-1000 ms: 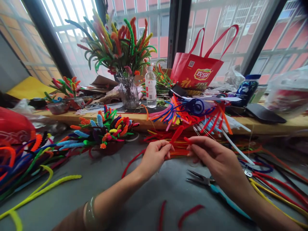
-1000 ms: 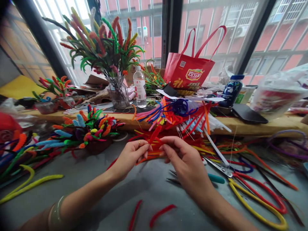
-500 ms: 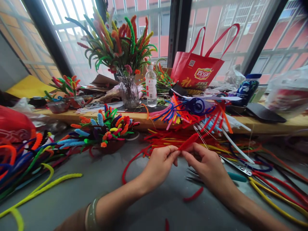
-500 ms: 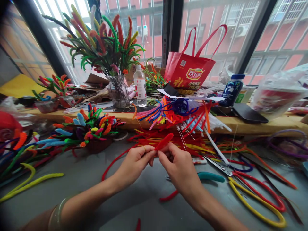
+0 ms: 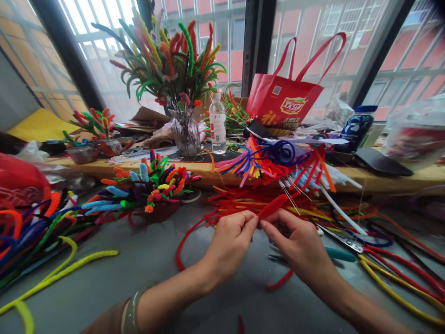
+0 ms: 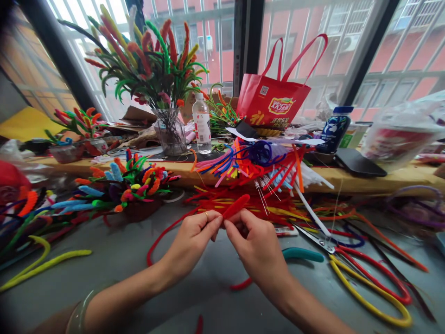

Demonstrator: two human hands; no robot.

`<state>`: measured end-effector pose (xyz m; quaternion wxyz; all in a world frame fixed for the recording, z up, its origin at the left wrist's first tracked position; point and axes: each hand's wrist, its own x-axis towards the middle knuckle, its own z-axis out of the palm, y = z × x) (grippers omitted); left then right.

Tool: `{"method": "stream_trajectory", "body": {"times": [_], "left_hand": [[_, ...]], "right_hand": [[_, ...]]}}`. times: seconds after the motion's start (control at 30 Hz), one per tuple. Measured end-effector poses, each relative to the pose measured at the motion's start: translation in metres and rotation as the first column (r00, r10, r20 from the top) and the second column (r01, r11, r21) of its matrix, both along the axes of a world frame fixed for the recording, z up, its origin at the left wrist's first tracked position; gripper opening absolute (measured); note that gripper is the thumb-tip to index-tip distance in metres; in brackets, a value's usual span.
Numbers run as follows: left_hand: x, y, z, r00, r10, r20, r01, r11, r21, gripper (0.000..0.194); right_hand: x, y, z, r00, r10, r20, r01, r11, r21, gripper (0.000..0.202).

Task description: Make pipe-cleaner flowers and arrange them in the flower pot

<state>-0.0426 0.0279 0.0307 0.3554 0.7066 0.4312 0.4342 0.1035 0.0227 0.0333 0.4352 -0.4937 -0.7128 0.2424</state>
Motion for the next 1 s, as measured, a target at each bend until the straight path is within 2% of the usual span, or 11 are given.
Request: {"method": "stream_trajectory", "body": {"times": [0.17, 0.27, 0.33, 0.4, 0.5, 0.57, 0.67, 0.73, 0.8, 0.9, 1.0], "left_hand": [[-0.006, 0.004, 0.005, 0.983, -0.082, 0.162, 0.101, 0.988, -0.114, 0.025], [-0.012, 0.004, 0.014, 0.970, -0.209, 0.123, 0.225, 0.965, -0.138, 0.025], [-0.015, 0.001, 0.021, 0.950, -0.313, 0.004, 0.311, 0.942, -0.123, 0.025], [-0.018, -0.001, 0.026, 0.899, -0.400, -0.179, 0.394, 0.916, -0.068, 0.024], [-0.016, -0.004, 0.024, 0.784, -0.386, -0.486, 0.473, 0.879, 0.065, 0.024], [-0.013, -0.004, 0.014, 0.710, -0.280, -0.646, 0.479, 0.865, 0.151, 0.024], [-0.006, -0.001, -0.004, 0.648, -0.108, -0.754, 0.391, 0.897, 0.207, 0.020], [-0.002, 0.003, -0.012, 0.701, -0.044, -0.712, 0.267, 0.942, 0.205, 0.020], [0.000, 0.006, -0.015, 0.803, -0.009, -0.595, 0.146, 0.973, 0.181, 0.023], [0.001, 0.008, -0.012, 0.940, -0.004, -0.340, 0.034, 0.996, 0.081, 0.026], [0.000, 0.008, -0.005, 0.998, -0.017, -0.060, 0.012, 0.997, -0.081, 0.024]], "right_hand": [[0.011, 0.008, 0.006, 0.978, 0.205, -0.027, -0.206, 0.978, -0.044, 0.013], [0.023, 0.014, 0.014, 0.921, 0.388, -0.027, -0.389, 0.914, -0.119, 0.015], [0.031, 0.019, 0.020, 0.866, 0.500, 0.015, -0.488, 0.852, -0.189, 0.017], [0.038, 0.022, 0.025, 0.816, 0.569, 0.104, -0.532, 0.809, -0.252, 0.019], [0.043, 0.022, 0.031, 0.732, 0.594, 0.334, -0.538, 0.804, -0.253, 0.018], [0.041, 0.018, 0.034, 0.669, 0.514, 0.537, -0.504, 0.845, -0.180, 0.017], [0.031, 0.005, 0.032, 0.563, 0.195, 0.803, -0.382, 0.923, 0.044, 0.016], [0.021, -0.004, 0.029, 0.501, -0.042, 0.864, -0.335, 0.912, 0.238, 0.019], [0.012, -0.011, 0.024, 0.504, -0.211, 0.837, -0.310, 0.860, 0.404, 0.022], [0.003, -0.017, 0.015, 0.585, -0.322, 0.744, -0.255, 0.798, 0.546, 0.026], [0.000, -0.019, 0.007, 0.684, -0.340, 0.645, -0.157, 0.795, 0.586, 0.026]]}}
